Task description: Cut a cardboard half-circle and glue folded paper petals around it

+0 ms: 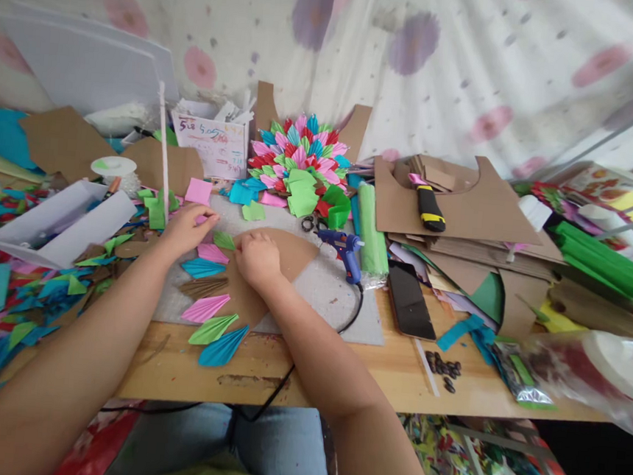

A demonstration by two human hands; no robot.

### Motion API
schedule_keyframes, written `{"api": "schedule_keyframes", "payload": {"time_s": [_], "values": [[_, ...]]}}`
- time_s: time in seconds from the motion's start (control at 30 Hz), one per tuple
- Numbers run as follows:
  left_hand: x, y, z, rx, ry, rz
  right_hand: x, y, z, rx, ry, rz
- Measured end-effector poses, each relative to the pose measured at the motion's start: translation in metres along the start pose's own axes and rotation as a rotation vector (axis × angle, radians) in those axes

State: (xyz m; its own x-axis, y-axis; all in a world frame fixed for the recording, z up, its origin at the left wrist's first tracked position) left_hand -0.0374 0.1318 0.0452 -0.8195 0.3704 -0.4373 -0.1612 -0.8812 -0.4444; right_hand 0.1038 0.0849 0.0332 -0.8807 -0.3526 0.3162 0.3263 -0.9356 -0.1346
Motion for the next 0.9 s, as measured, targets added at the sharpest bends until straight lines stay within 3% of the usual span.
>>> {"api": "schedule_keyframes", "payload": {"time_s": [0.9], "values": [[0.0083, 0.0001, -0.0035, -0.004, -0.04, 0.054, -0.0024, -0.0045, -0.0049, 0.02, 0.021, 0.037]]}}
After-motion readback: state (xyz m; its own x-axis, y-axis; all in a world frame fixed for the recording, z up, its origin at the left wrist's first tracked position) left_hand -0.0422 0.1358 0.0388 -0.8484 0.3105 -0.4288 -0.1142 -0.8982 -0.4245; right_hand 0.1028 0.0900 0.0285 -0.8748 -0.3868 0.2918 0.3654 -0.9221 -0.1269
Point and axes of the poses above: each hand's wrist, its own y-axis away from the middle knuckle, its own z-axis out of the back of the hand, x = y × z, the point moved 7 cm from there along -y, towards the middle knuckle, and after that the axes turned 5 degrees about -y, right-handed, at the moved point
